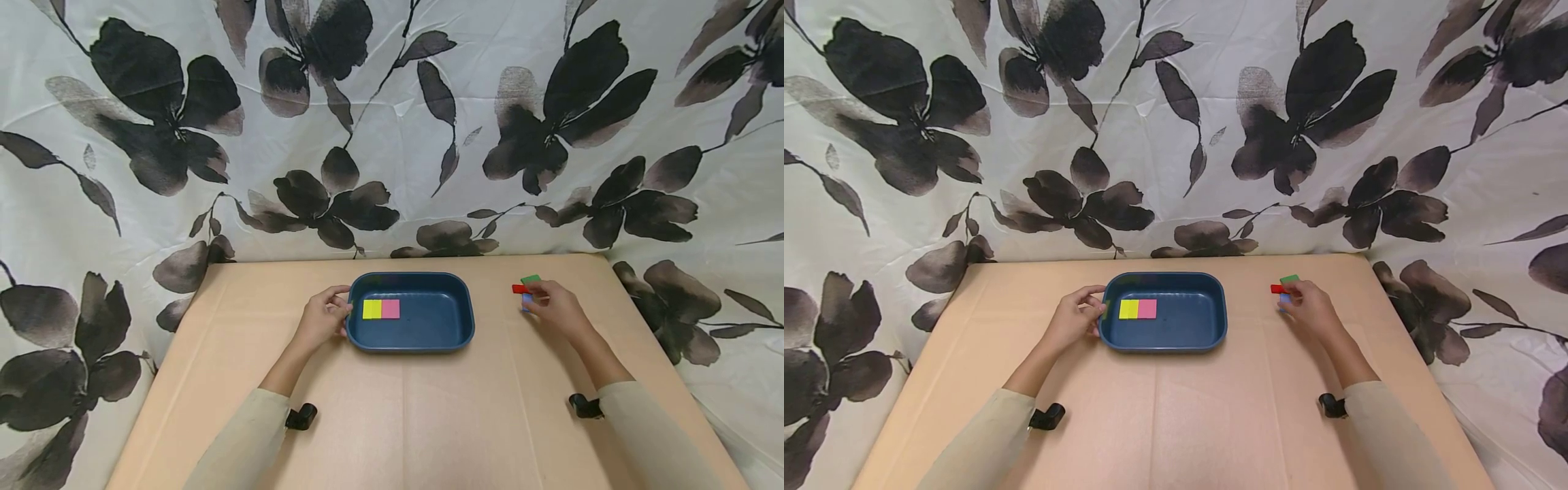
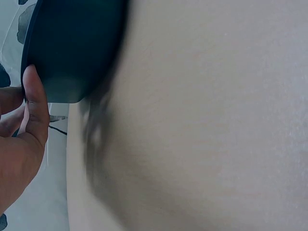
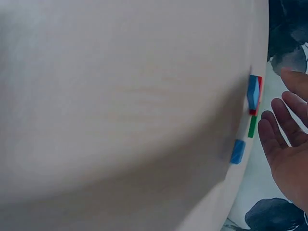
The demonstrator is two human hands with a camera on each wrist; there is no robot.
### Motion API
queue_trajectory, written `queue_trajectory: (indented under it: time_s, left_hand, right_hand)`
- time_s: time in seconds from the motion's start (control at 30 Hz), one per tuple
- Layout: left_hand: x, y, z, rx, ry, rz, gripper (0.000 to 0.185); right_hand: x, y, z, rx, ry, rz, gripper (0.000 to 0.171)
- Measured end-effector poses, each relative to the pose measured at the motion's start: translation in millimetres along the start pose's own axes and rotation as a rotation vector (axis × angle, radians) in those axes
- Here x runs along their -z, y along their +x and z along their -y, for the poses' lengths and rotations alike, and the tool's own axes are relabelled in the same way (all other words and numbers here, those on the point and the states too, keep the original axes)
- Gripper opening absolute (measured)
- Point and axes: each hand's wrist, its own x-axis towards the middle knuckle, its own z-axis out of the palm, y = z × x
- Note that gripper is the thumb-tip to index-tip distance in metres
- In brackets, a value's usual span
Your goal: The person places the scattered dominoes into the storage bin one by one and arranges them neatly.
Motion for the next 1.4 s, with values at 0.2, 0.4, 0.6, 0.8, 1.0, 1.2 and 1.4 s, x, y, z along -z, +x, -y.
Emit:
queue_trajectory:
  time_s: [0.2, 0.4, 0.6, 0.8, 1.0, 1.2, 1.4]
  left_hand:
    - [3.2, -3.6, 0.5, 0.006, 0.005, 0.018, 0.043]
    - [6.5, -7.3, 2.1, 0.01, 0.002, 0.034, 0.043]
    - [9.3, -10.2, 2.7, 0.013, 0.005, 0.049, 0.044]
    - [12.1, -13.3, 2.2, 0.011, 0.018, 0.063, 0.043]
    - [16.1, -17.9, 1.8, 0.017, 0.009, 0.075, 0.043]
    - [20.4, -22.8, 3.2, 0.012, 0.007, 0.089, 0.043]
    - [20.5, -21.6, 4.6, 0.006, 0.002, 0.089, 0.043]
  right_hand:
    - [-6, -11, -5, -0.029, -0.075, 0.04, 0.051]
    - [-12, -22, -7, 0.011, -0.116, 0.031, 0.048]
    - [-13, -32, 0, 0.02, -0.145, 0.016, 0.047]
    - [-15, -43, 7, -0.026, -0.163, 0.038, 0.05]
    - [-17, -54, 11, -0.059, -0.17, 0.05, 0.05]
    - [-21, -65, 16, -0.059, -0.143, 0.024, 0.047]
    - [-21, -68, 15, -0.058, -0.124, -0.001, 0.045]
